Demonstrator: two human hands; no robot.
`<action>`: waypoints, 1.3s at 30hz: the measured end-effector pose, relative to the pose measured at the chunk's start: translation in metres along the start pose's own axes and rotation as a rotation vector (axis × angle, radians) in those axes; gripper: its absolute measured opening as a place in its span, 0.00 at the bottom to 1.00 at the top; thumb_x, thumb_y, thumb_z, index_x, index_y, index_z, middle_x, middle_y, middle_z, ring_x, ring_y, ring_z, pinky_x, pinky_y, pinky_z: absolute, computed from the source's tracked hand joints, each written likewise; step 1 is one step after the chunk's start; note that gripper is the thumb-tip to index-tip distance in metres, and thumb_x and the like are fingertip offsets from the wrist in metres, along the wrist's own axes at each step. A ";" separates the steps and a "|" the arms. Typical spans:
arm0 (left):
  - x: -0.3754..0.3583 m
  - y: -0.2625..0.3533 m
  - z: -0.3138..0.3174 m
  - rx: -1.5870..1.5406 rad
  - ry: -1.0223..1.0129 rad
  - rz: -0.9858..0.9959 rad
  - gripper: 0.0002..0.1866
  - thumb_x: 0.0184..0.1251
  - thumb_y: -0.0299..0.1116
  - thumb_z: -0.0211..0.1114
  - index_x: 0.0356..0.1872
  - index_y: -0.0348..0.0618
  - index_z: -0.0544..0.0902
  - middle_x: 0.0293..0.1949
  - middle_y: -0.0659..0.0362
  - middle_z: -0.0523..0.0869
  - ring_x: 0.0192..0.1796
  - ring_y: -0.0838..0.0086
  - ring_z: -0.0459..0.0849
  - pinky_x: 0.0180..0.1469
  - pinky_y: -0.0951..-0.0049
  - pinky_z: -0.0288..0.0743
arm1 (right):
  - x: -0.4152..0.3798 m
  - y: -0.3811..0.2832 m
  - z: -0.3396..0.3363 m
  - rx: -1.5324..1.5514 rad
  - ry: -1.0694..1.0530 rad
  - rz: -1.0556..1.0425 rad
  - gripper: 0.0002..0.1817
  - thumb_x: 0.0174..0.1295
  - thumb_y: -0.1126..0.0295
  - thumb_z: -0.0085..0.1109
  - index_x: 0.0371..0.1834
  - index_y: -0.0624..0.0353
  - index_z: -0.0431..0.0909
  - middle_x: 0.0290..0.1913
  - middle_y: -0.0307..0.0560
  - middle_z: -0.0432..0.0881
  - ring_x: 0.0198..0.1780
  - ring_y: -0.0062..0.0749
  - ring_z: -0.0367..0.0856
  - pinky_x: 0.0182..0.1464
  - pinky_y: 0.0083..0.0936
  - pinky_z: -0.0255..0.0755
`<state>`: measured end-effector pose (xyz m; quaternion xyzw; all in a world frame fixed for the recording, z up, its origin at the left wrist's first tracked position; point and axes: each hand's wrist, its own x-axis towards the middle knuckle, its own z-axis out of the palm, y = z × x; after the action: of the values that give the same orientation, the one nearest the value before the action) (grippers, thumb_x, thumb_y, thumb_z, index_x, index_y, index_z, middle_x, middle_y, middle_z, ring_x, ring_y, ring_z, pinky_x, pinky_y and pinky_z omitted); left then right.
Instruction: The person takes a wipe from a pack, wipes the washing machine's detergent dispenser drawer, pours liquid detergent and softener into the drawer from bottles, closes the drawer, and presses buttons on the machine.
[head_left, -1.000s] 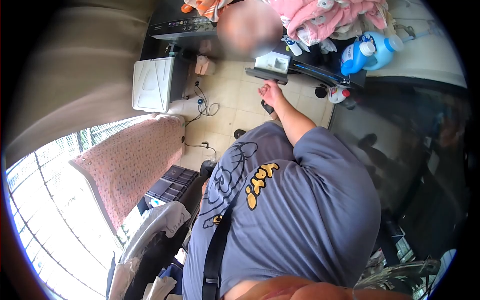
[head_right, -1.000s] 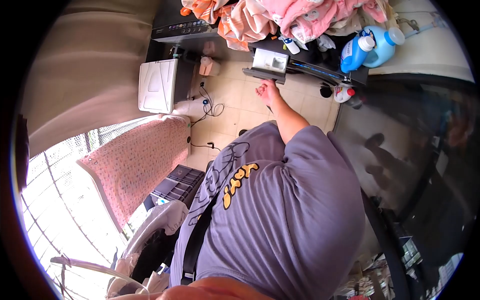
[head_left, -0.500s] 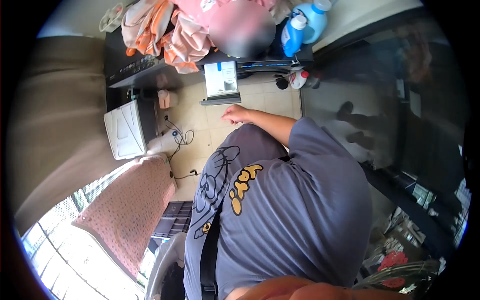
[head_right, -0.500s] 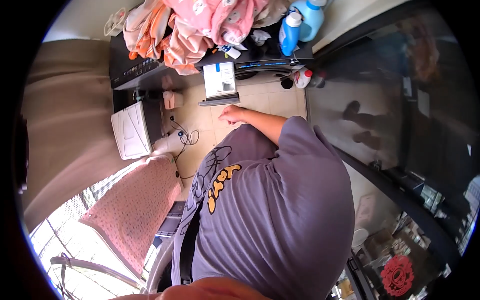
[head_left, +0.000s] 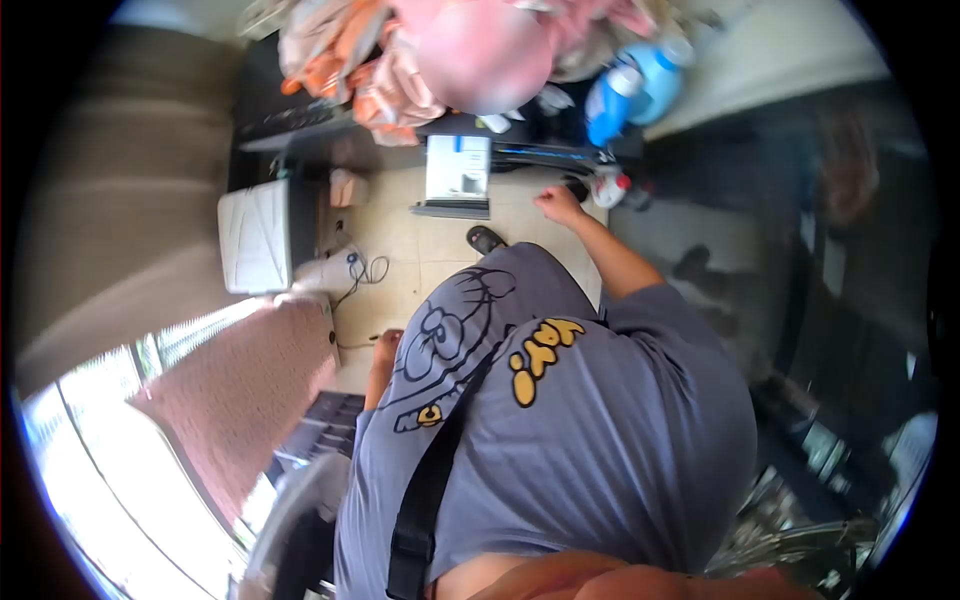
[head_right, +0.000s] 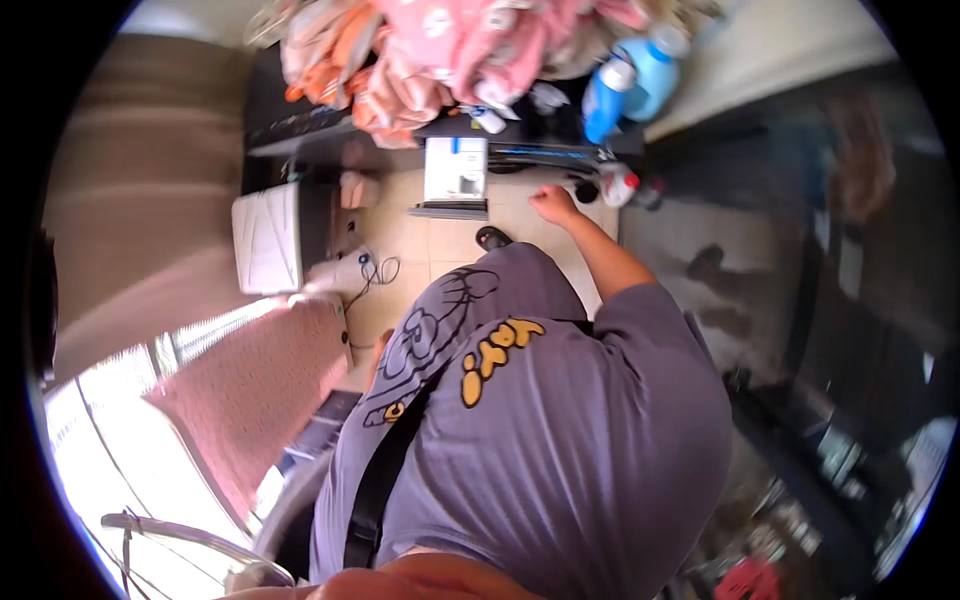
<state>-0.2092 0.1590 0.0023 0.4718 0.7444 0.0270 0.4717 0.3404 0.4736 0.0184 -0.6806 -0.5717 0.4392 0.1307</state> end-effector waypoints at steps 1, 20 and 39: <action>-0.012 0.034 -0.008 -0.063 0.024 0.036 0.19 0.69 0.46 0.67 0.49 0.43 0.88 0.43 0.45 0.91 0.47 0.58 0.91 0.51 0.61 0.83 | -0.006 0.000 0.001 -0.018 -0.003 -0.069 0.16 0.57 0.55 0.69 0.34 0.58 0.87 0.29 0.50 0.88 0.33 0.39 0.87 0.40 0.38 0.80; -0.159 0.064 0.236 -0.425 0.257 -0.674 0.21 0.64 0.48 0.63 0.46 0.45 0.91 0.49 0.46 0.91 0.55 0.52 0.88 0.59 0.56 0.80 | 0.058 -0.256 0.113 -0.017 -0.945 -0.354 0.09 0.69 0.66 0.67 0.35 0.58 0.82 0.25 0.35 0.81 0.25 0.18 0.78 0.30 0.19 0.75; -0.150 0.065 0.286 -0.597 0.317 -0.730 0.20 0.60 0.49 0.65 0.42 0.45 0.92 0.47 0.46 0.91 0.51 0.52 0.89 0.56 0.54 0.81 | -0.038 -0.318 0.174 -0.248 -1.173 -0.532 0.09 0.69 0.66 0.66 0.37 0.61 0.82 0.25 0.37 0.81 0.26 0.21 0.80 0.31 0.21 0.76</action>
<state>0.0590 -0.0300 -0.0232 0.0148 0.8833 0.1437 0.4461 0.0003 0.4827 0.1506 -0.1735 -0.7433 0.6210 -0.1781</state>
